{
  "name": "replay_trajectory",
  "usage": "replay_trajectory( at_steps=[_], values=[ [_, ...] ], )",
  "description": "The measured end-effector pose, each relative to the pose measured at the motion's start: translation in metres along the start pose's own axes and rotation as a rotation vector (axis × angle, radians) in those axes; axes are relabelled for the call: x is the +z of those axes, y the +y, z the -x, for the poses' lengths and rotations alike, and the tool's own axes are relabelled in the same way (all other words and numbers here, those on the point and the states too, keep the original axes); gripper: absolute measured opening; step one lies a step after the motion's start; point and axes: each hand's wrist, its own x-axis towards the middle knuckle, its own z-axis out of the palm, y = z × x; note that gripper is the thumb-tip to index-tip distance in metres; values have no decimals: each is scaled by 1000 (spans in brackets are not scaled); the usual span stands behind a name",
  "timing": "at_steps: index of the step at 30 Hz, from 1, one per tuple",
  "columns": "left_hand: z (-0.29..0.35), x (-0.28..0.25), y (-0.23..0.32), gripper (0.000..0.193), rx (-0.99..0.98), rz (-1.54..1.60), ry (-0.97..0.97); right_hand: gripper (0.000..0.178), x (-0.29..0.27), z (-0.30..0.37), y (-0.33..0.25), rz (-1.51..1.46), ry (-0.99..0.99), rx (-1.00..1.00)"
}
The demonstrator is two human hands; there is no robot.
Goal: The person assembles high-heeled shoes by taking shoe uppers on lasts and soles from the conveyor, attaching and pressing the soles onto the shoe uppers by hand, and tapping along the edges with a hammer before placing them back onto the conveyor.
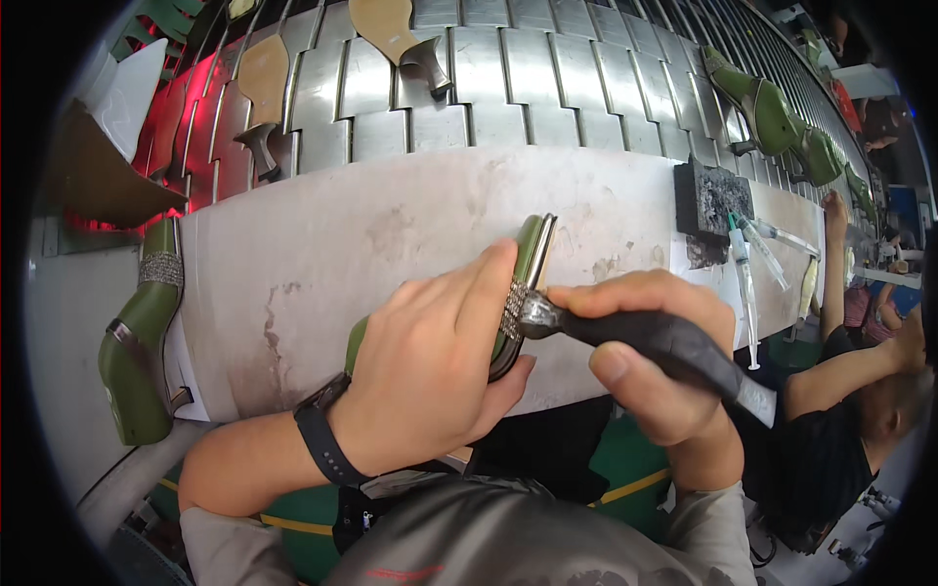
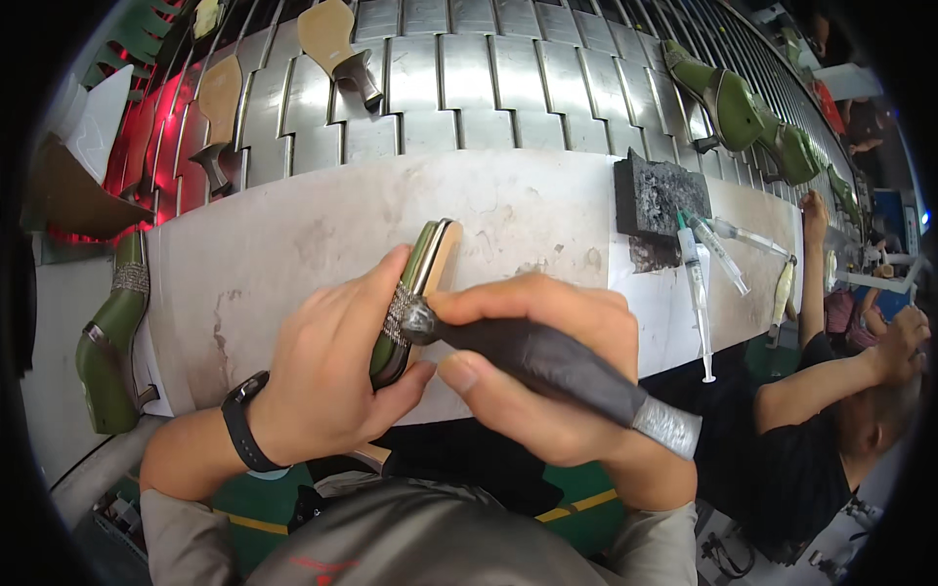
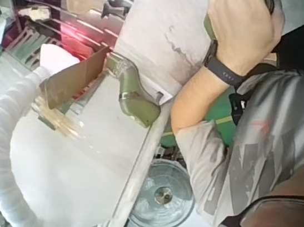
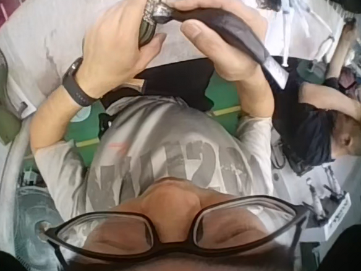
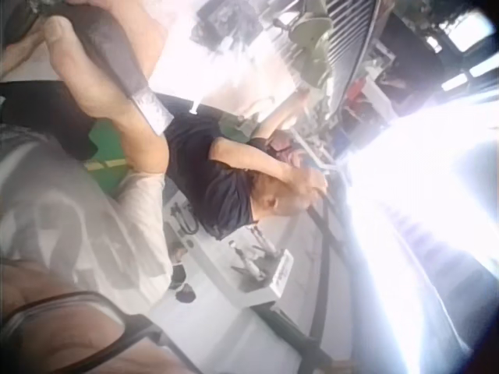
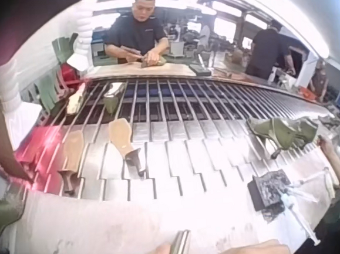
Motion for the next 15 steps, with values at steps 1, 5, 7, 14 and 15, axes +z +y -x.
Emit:
replay_trajectory(
  at_steps=[1,5,7,14,15],
  values=[
    [-1,0,-1,90,23,-6,13,32,4,7,1,34,9,-40],
    [1,1,-1,89,23,-15,32,36,24,30,-10,139,19,-133],
    [2,1,-1,88,51,-16,71,37,42,43,-4,166,85,-212],
    [14,-6,-5,99,79,-67,30,39,105,66,5,324,345,-340],
    [18,-9,-7,102,88,-34,-2,39,99,66,6,287,315,-315]
  ],
)
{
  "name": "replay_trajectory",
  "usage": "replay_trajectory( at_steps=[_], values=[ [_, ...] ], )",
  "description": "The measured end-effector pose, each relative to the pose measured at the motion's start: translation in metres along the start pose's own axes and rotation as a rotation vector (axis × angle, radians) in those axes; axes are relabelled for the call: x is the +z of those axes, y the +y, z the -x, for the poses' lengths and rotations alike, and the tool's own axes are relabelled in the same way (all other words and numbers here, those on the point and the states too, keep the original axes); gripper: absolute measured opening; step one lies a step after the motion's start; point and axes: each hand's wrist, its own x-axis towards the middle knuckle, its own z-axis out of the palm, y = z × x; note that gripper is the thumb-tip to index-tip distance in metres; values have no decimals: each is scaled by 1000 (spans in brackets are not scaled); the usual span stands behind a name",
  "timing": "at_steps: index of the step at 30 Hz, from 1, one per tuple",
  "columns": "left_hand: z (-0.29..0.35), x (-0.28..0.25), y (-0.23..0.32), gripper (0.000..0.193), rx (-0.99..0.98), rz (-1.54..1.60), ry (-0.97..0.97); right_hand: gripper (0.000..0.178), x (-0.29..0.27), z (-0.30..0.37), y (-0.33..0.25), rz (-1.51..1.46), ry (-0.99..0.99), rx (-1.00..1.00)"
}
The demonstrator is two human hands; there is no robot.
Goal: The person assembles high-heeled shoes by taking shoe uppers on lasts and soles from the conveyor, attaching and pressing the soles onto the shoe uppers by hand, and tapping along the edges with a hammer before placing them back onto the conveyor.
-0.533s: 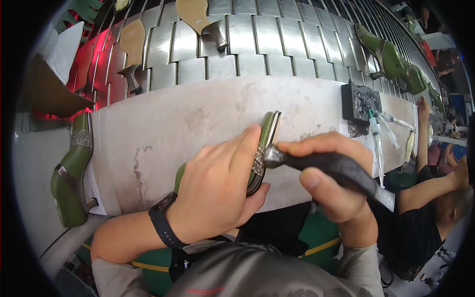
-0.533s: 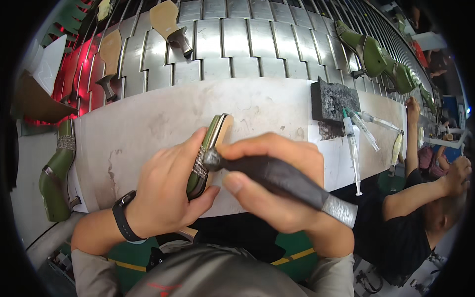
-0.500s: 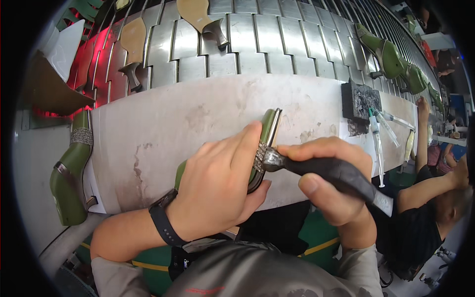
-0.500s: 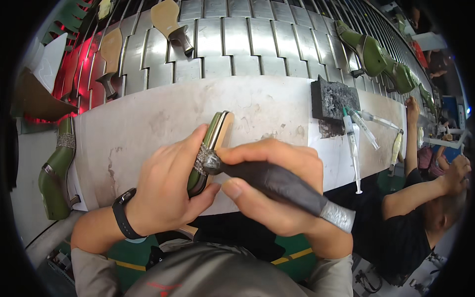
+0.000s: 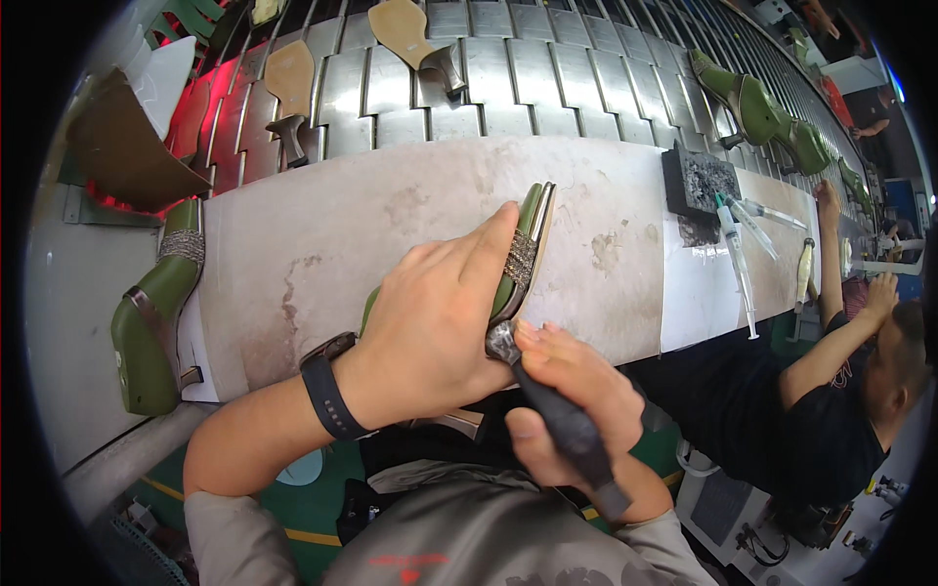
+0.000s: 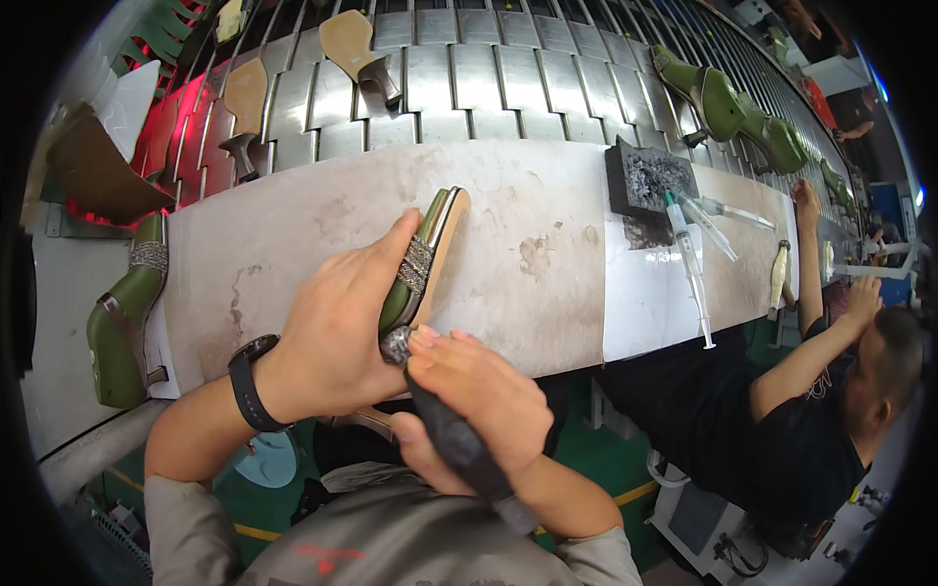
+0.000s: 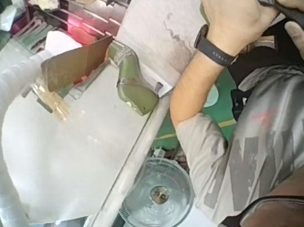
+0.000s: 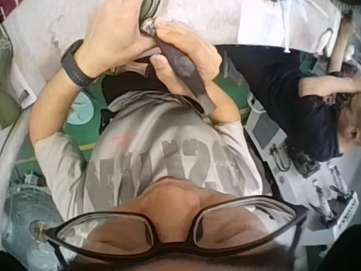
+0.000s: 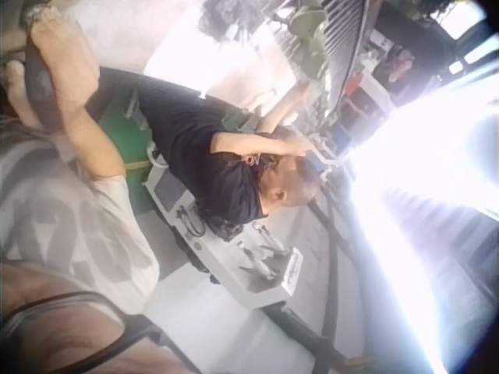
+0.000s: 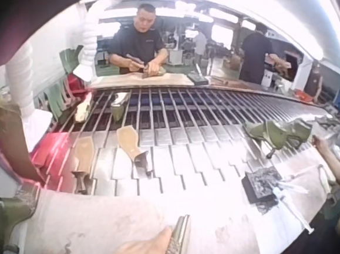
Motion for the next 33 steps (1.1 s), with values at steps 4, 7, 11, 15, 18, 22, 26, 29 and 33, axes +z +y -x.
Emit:
replay_trajectory(
  at_steps=[4,7,11,15,18,22,26,29,33],
  values=[
    [26,-23,-25,77,1,88,-61,39,-13,-3,7,-26,-5,-10],
    [38,-21,-33,53,-23,132,10,38,-1,-4,-2,66,-69,-116],
    [38,-17,-33,49,-20,92,46,39,17,8,-5,-38,-119,-75],
    [40,-14,-37,48,6,81,71,37,22,10,-7,-84,-146,-25],
    [41,-19,-34,47,-5,61,74,34,23,8,-8,-126,-207,-6],
    [40,-18,-31,46,-12,83,91,34,21,9,-9,-163,-230,-3],
    [43,-19,-33,44,-12,91,88,35,23,14,-1,-227,-201,-11],
    [45,-20,-33,44,-23,84,89,35,25,24,-4,-149,-123,-8],
    [43,-23,-27,44,-17,85,86,37,19,8,-19,-104,-156,-2]
  ],
)
